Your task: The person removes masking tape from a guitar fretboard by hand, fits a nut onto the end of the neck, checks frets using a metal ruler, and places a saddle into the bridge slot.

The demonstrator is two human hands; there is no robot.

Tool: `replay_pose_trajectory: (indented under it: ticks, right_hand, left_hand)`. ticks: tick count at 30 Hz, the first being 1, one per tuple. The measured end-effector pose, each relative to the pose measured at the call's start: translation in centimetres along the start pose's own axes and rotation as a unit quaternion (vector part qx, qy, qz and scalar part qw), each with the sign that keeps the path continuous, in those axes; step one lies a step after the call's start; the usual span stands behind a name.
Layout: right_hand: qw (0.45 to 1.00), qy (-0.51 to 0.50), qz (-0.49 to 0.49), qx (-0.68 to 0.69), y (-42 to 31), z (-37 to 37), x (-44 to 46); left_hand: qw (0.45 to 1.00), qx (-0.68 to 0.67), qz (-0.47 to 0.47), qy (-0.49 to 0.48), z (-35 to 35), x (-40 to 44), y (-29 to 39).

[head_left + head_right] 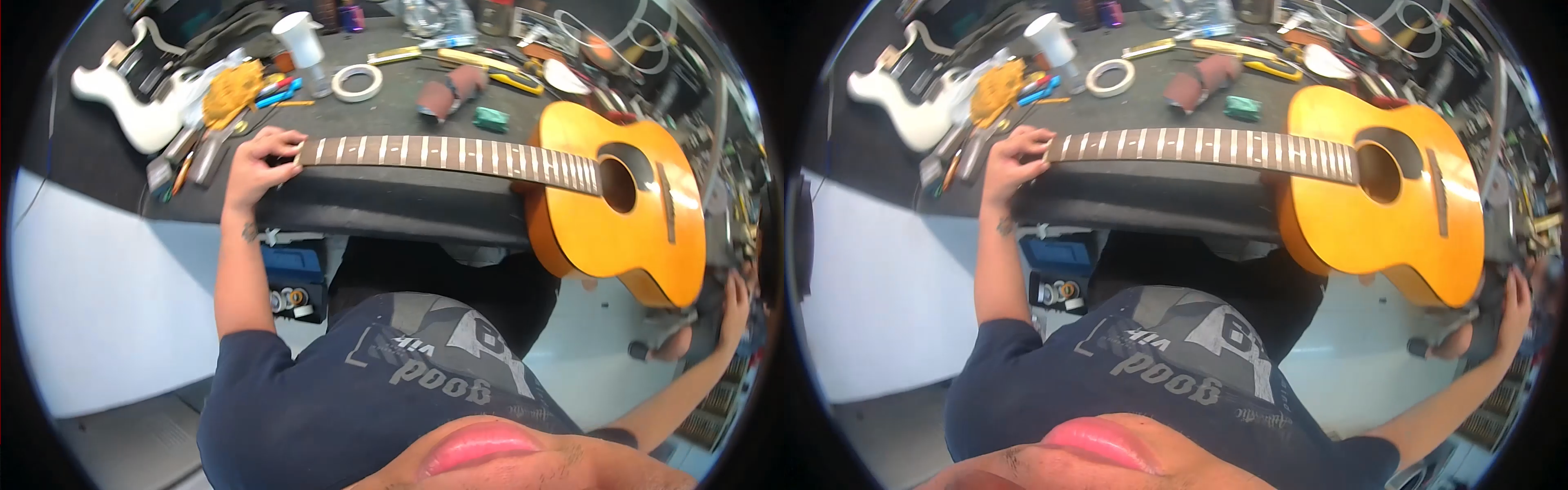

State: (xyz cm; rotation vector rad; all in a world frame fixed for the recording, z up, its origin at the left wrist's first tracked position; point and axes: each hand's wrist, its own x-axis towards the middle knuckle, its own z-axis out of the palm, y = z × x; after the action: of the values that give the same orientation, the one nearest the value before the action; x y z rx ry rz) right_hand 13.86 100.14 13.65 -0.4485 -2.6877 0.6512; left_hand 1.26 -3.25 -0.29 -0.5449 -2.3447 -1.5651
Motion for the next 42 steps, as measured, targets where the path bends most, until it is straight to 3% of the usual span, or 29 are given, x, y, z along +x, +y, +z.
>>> replay_pose_trajectory:
  ticks: [3, 6, 10, 16, 18, 21, 24, 26, 29, 30, 32, 35, 38, 39, 42]
  right_hand:
    - [0.993, 0.013, -0.106, -0.041, -8.1, 1.2, 0.8]
    - [0.990, -0.049, -0.121, 0.044, -19.1, 5.2, 0.7]
    - [0.974, -0.143, -0.170, 0.035, -29.7, 11.3, 1.8]
    - [0.944, -0.189, -0.264, -0.063, -38.2, 20.6, 7.5]
    - [0.927, -0.207, -0.309, -0.047, -41.7, 25.0, 9.6]
    - [0.866, -0.281, -0.391, -0.137, -50.8, 31.9, 9.1]
    - [0.813, -0.221, -0.529, -0.101, -57.1, 42.3, 9.9]
    - [0.840, -0.252, -0.465, -0.122, -61.9, 47.1, 9.8]
    - [0.822, -0.242, -0.497, -0.137, -65.9, 53.2, 10.6]
    - [0.841, -0.248, -0.453, -0.164, -66.7, 54.6, 10.5]
    - [0.828, -0.260, -0.441, -0.230, -67.6, 57.1, 11.3]
    - [0.825, -0.256, -0.440, -0.246, -68.7, 54.7, 10.8]
    - [0.837, -0.313, -0.413, -0.176, -68.4, 53.6, 11.0]
    - [0.850, -0.262, -0.437, -0.133, -67.8, 54.7, 11.5]
    - [0.842, -0.266, -0.469, 0.029, -67.2, 56.2, 15.2]
  left_hand:
    - [1.000, 0.012, 0.006, 0.004, 0.2, -0.2, 0.3]
    - [1.000, 0.007, -0.002, 0.005, 0.3, -0.2, 0.5]
    - [1.000, 0.002, -0.011, 0.014, 0.5, -0.3, 0.7]
    - [0.999, -0.016, -0.025, 0.020, 0.7, -0.4, 0.8]
    - [1.000, -0.015, -0.016, 0.022, 0.9, -0.4, 0.8]
    - [0.999, -0.007, -0.016, 0.032, 1.1, -0.4, 0.7]
    - [0.999, 0.002, -0.004, 0.035, 1.2, -0.4, 1.0]
    - [0.999, 0.014, 0.022, 0.037, 1.2, -0.3, 0.9]
    - [0.998, 0.036, 0.035, 0.043, 1.1, -0.3, 1.0]
    - [0.997, 0.045, 0.038, 0.040, 1.0, -0.3, 0.9]
    - [0.997, 0.051, 0.044, 0.035, 0.7, -0.2, 0.8]
    - [0.997, 0.049, 0.039, 0.039, 0.8, -0.1, 1.1]
    - [0.997, 0.044, 0.041, 0.040, 0.8, -0.1, 0.7]
    - [0.997, 0.051, 0.046, 0.033, 0.7, -0.1, 0.6]
    - [0.997, 0.064, 0.051, 0.019, 0.5, -0.2, 0.4]
